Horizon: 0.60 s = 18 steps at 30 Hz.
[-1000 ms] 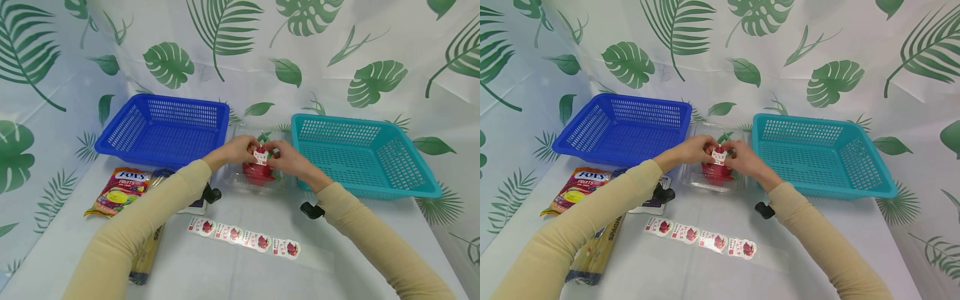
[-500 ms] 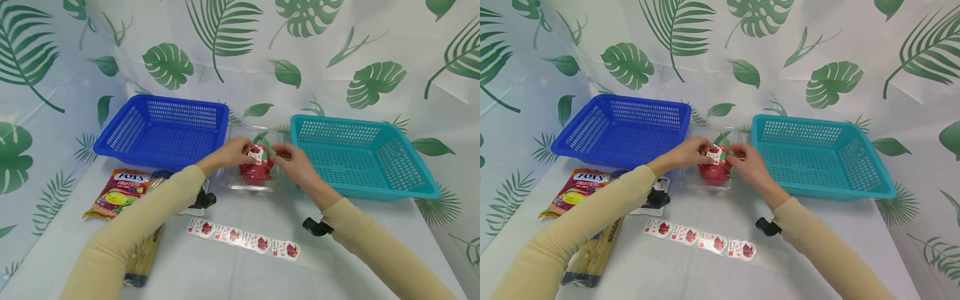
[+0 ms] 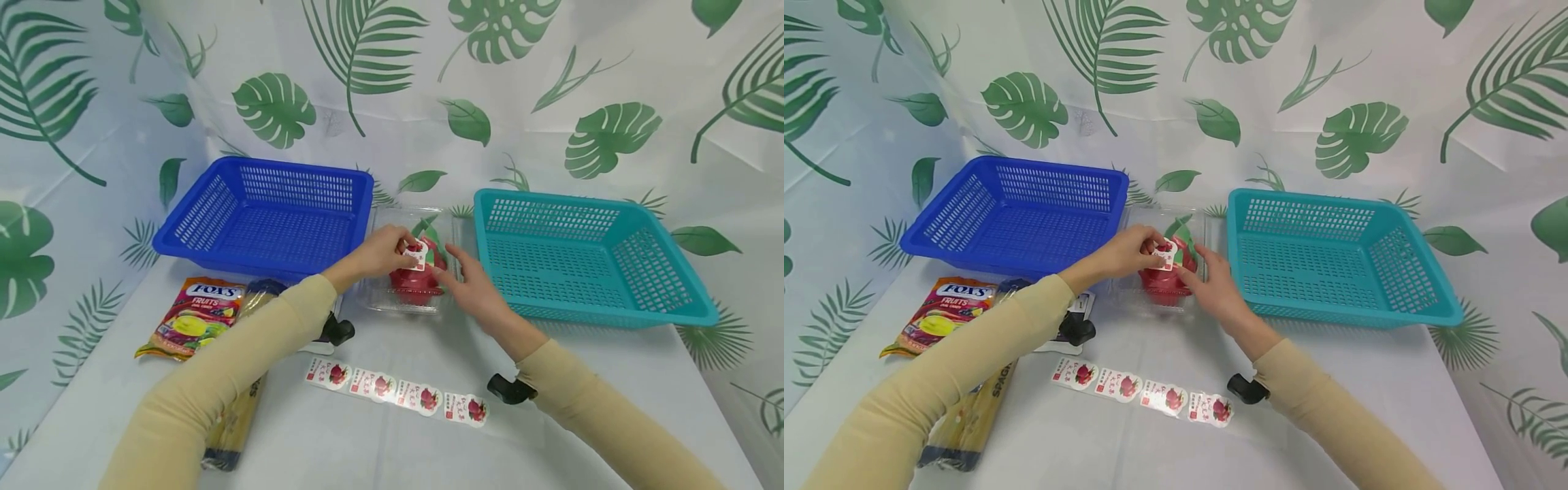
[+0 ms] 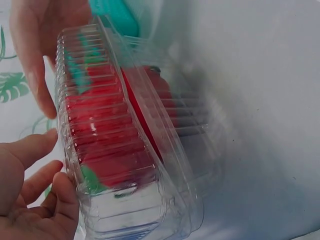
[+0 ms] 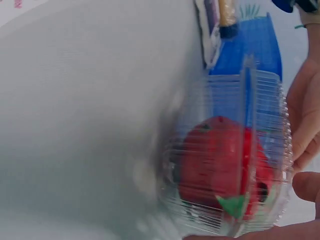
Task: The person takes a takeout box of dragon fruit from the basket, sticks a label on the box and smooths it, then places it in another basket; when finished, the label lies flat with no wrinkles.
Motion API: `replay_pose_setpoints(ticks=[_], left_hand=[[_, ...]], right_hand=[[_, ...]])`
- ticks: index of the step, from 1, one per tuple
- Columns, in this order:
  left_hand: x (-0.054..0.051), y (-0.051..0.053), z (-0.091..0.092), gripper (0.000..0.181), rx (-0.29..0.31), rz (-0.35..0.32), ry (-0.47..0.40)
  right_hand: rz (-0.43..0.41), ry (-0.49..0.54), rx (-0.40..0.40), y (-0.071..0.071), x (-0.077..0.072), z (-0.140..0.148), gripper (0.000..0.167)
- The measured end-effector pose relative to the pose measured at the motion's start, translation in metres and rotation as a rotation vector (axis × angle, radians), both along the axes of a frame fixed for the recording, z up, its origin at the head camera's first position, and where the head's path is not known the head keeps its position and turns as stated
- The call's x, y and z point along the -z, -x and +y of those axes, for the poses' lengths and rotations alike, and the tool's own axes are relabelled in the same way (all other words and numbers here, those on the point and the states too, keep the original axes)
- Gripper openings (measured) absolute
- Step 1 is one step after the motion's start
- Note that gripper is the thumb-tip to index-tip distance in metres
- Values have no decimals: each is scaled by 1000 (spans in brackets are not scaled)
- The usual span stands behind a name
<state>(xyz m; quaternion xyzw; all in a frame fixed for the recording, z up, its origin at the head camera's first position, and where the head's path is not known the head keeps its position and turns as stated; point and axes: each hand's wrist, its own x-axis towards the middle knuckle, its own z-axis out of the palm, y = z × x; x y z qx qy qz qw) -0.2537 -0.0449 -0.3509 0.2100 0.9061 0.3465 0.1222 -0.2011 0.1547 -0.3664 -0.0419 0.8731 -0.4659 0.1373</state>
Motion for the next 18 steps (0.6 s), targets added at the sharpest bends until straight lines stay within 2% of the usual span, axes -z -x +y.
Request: replay_pose_setpoints(ticks=[7, 12, 18], left_hand=[[0, 0, 5, 38, -4, 34, 34], [0, 0, 7, 44, 5, 40, 58], [-1, -5, 4, 42, -2, 40, 5]], right_hand=[[-41, 83, 21, 0, 14, -1, 74], [-35, 106, 20, 0, 22, 2, 75], [-15, 109, 29, -2, 28, 1, 76]])
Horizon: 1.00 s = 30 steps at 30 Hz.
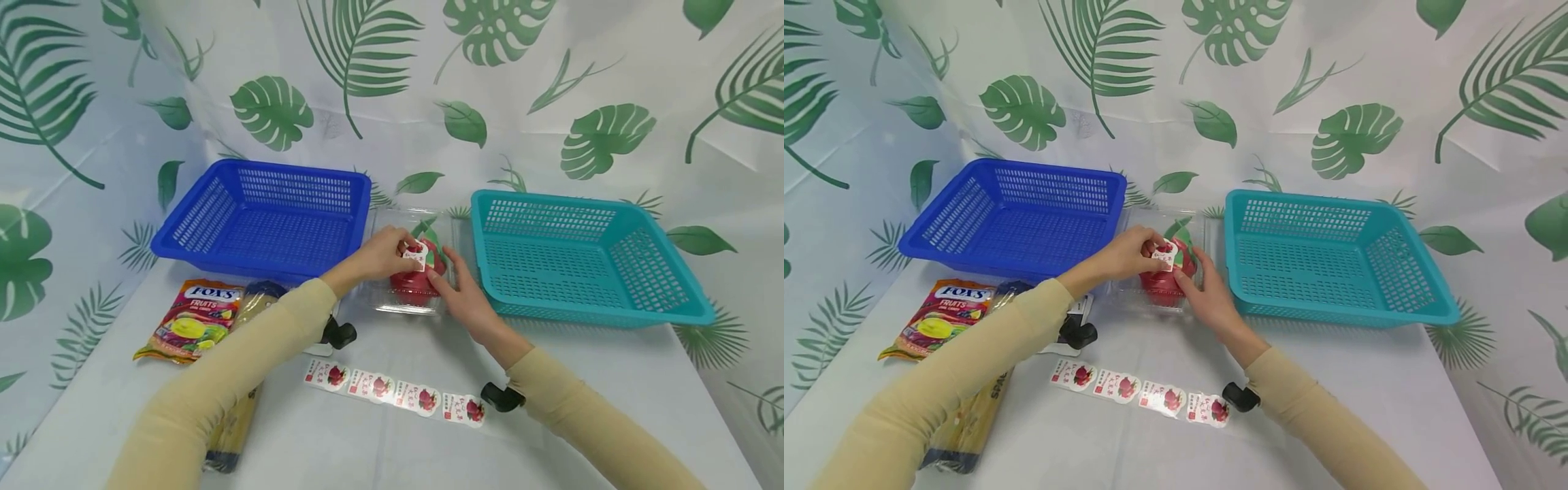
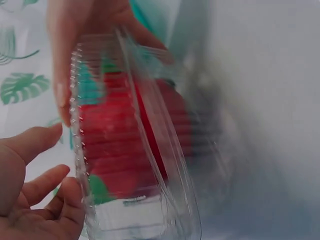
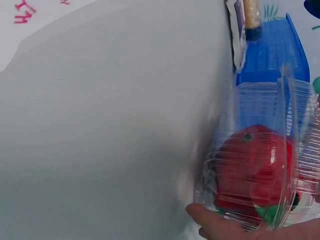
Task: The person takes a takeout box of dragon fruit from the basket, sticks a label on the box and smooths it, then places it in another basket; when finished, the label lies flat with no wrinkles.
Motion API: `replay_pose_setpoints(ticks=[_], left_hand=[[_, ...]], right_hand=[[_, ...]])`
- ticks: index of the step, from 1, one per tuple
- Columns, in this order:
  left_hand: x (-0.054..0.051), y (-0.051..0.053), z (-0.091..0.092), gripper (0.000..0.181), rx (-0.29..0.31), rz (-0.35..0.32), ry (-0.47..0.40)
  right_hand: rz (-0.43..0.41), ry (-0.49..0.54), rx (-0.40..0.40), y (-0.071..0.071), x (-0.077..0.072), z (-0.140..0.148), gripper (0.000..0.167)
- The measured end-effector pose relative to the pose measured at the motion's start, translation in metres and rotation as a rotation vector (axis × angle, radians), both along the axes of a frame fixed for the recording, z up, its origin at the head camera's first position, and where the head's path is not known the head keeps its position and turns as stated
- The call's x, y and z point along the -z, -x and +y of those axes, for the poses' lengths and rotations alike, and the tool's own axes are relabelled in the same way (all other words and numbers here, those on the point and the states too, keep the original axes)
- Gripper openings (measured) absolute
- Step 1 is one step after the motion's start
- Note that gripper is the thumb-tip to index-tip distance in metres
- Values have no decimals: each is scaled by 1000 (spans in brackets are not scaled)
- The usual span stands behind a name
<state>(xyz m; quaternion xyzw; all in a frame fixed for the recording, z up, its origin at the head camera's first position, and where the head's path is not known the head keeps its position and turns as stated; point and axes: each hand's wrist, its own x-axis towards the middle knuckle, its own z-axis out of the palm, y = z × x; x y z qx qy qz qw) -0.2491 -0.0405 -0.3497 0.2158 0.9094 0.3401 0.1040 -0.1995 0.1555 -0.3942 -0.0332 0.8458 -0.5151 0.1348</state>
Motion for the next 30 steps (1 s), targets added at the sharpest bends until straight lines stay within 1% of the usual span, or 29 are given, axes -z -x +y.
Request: replay_pose_setpoints(ticks=[5, 7, 10, 12, 15, 17, 18, 20, 23, 27, 28, 30], left_hand=[[0, -10, -2, 34, -19, 17, -80], [0, -15, -4, 31, -31, 12, -118], [-2, -23, -6, 31, -47, 14, -188], [-6, -29, -8, 31, -77, 16, -243], [-10, -39, -11, 31, -146, 38, -338], [-10, -47, -14, 30, -184, 53, -399], [-9, -50, -14, 29, -193, 60, -421], [-7, -57, -15, 28, -193, 72, -446], [-6, -65, -14, 26, -174, 91, -461], [-10, -74, -13, 24, -159, 104, -487], [-11, -76, -13, 24, -155, 100, -493], [-12, -80, -15, 24, -146, 90, -506]], right_hand=[[11, 37, -1, -1, 5, 0, 75], [14, 59, -1, -2, 6, 0, 74], [17, 76, 4, -3, 7, 1, 73], [22, 87, 7, -3, 7, 2, 72], [32, 105, 4, -3, 6, 3, 71], [35, 119, 3, -3, 6, 2, 69], [37, 125, 3, -4, 5, 2, 68], [36, 130, 7, -4, 5, 1, 66], [37, 140, 9, -5, 4, 1, 63], [43, 165, -3, -7, 3, 1, 61], [34, 173, -5, -9, -2, -1, 60], [17, 188, -2, -9, -2, -1, 60]])
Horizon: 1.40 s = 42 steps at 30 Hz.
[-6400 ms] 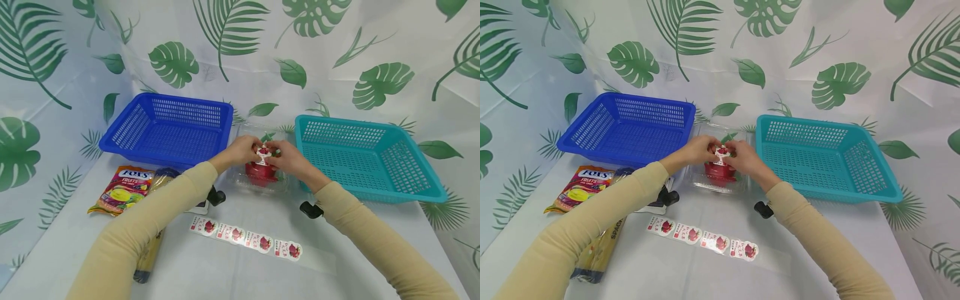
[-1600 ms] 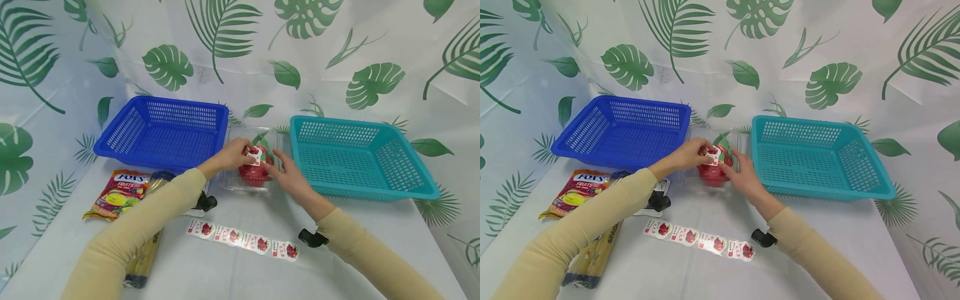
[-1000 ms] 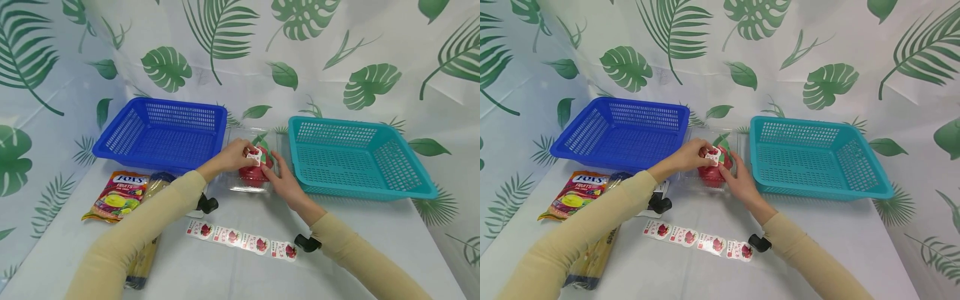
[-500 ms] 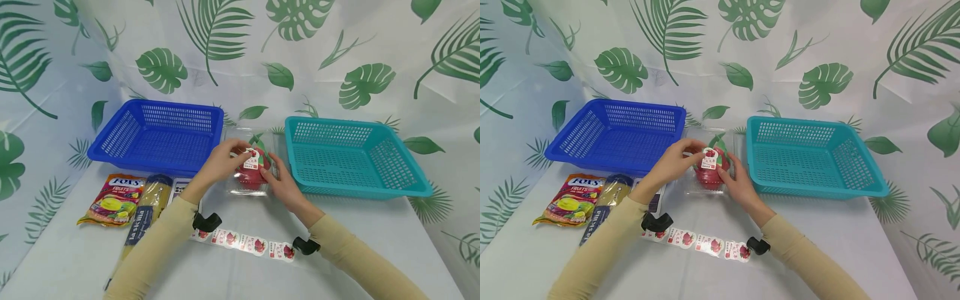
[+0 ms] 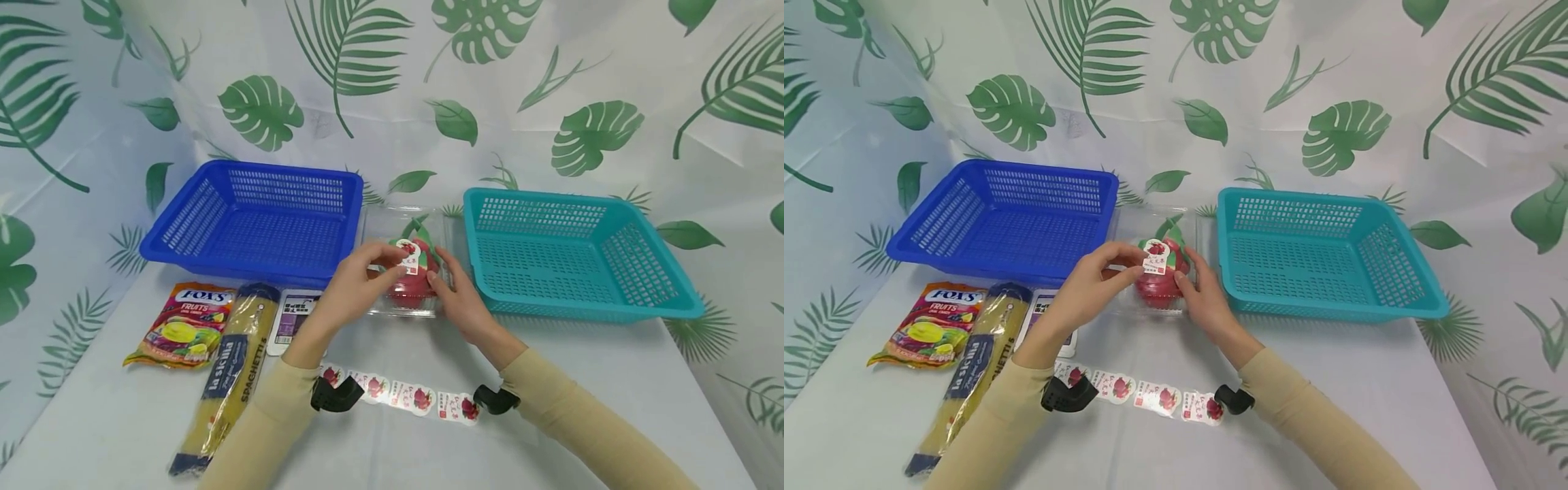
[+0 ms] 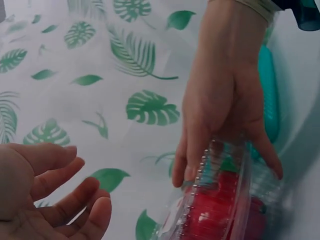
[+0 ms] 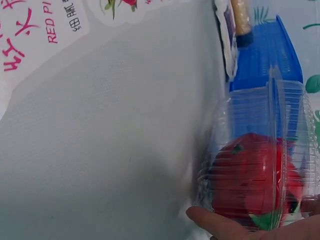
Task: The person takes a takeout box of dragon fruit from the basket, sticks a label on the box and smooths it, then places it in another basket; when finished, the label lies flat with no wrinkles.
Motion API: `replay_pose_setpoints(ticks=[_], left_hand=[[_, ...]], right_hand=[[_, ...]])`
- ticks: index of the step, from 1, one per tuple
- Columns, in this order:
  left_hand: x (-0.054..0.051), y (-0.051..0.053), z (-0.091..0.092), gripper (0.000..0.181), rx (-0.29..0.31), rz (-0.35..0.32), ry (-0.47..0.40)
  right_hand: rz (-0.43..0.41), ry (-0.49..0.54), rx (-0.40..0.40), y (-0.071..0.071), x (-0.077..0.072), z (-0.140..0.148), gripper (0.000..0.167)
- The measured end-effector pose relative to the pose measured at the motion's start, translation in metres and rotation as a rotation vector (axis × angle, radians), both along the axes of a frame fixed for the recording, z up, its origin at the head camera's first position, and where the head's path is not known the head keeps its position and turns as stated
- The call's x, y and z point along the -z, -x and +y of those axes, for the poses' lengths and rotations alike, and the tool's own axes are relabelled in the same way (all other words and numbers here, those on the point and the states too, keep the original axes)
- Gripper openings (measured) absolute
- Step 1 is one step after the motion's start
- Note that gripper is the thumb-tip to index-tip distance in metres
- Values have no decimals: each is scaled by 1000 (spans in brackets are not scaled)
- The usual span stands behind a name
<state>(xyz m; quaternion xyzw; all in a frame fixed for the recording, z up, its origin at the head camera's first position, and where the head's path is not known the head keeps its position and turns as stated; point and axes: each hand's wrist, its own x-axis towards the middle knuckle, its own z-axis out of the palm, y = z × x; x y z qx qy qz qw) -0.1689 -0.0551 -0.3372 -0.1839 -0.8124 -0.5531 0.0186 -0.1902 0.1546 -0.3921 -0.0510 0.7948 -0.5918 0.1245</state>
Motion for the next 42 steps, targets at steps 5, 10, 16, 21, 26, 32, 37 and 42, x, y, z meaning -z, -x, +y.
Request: replay_pose_setpoints(ticks=[5, 10, 16, 21, 26, 32, 37, 42], left_hand=[[-4, -9, -4, 24, 15, -4, -36], [-8, -14, -4, 24, 46, 8, -55], [-13, -19, -6, 23, 111, 5, -112], [-18, -23, -10, 24, 303, 52, -174], [-22, -25, -13, 28, 529, 133, -196], [-22, -23, -9, 29, 740, 161, -210], [-19, -23, -3, 26, 833, 129, -140], [-11, -20, 9, 27, 911, 72, 24]], right_hand=[[-59, 45, 33, 2, 2, 0, 58], [-106, 107, 91, 2, -1, 0, 56], [-130, 105, 125, -1, -5, 1, 55], [-104, 102, 131, -3, -17, 1, 55], [-92, 105, 116, -3, -29, 3, 55], [-36, 94, 134, -3, -43, 9, 55], [-30, 150, 159, 0, -54, 18, 55], [8, 221, 185, 3, -71, 28, 54]])
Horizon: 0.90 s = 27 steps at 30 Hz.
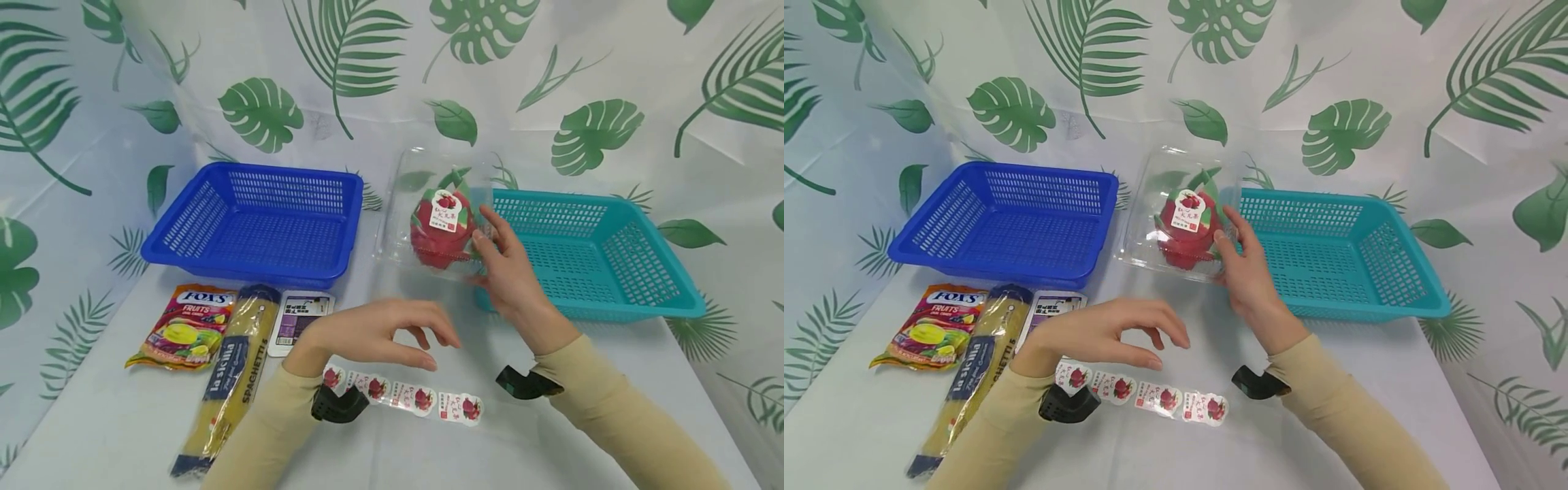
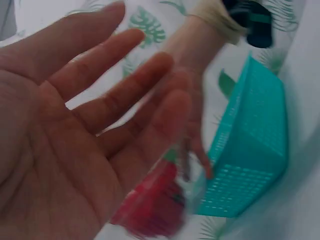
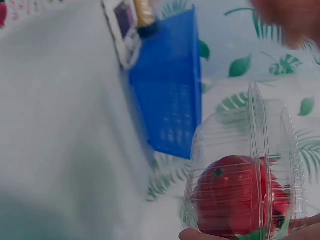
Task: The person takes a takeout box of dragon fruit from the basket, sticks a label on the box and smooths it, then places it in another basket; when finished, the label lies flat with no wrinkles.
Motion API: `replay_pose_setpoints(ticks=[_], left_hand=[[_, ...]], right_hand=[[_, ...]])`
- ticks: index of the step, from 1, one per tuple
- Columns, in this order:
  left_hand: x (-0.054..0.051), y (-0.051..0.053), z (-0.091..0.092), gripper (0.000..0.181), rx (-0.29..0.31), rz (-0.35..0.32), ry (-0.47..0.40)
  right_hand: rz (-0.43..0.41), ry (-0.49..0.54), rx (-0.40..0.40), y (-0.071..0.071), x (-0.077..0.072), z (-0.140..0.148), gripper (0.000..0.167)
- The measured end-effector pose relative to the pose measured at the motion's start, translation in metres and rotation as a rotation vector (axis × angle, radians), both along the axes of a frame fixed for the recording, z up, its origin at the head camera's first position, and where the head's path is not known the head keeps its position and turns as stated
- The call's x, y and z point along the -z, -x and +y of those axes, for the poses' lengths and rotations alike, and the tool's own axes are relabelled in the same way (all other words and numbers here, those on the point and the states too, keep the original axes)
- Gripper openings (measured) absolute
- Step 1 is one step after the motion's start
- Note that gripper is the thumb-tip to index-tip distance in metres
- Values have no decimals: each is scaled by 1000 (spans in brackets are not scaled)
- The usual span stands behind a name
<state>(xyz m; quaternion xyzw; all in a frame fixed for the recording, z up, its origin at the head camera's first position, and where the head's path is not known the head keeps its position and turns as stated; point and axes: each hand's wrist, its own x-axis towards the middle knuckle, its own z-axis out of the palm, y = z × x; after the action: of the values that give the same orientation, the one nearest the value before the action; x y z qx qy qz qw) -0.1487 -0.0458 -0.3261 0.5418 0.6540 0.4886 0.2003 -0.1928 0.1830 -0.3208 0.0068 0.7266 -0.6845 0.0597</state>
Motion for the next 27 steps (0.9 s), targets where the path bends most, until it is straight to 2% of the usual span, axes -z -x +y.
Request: replay_pose_setpoints(ticks=[2, 4, 6, 9, 11, 13, 16, 22, 24, 27], left_hand=[[6, 5, 8, 29, -12, 16, 78], [14, 12, 17, 29, -66, 39, 147], [22, 23, 29, 30, -162, 54, 198], [35, 43, 47, 33, -348, 43, 218], [43, 58, 58, 35, -464, 1, 204], [51, 71, 66, 37, -541, -59, 191], [60, 87, 74, 38, -584, -165, 173], [69, 110, 90, 39, -586, -334, 112], [71, 115, 96, 40, -595, -365, 93], [72, 118, 103, 41, -615, -364, 88]], right_hand=[[28, 26, 14, 1, -8, 4, 54], [55, 40, 37, 2, -16, 7, 54], [71, 56, 61, 2, -23, 9, 54], [93, 85, 93, 2, -33, 11, 56], [104, 107, 105, 2, -38, 13, 57], [115, 109, 112, 2, -42, 15, 57], [116, 116, 118, 2, -48, 18, 57], [107, 118, 130, 3, -52, 26, 58], [99, 120, 136, 3, -52, 29, 57], [92, 112, 143, 4, -52, 34, 58]])
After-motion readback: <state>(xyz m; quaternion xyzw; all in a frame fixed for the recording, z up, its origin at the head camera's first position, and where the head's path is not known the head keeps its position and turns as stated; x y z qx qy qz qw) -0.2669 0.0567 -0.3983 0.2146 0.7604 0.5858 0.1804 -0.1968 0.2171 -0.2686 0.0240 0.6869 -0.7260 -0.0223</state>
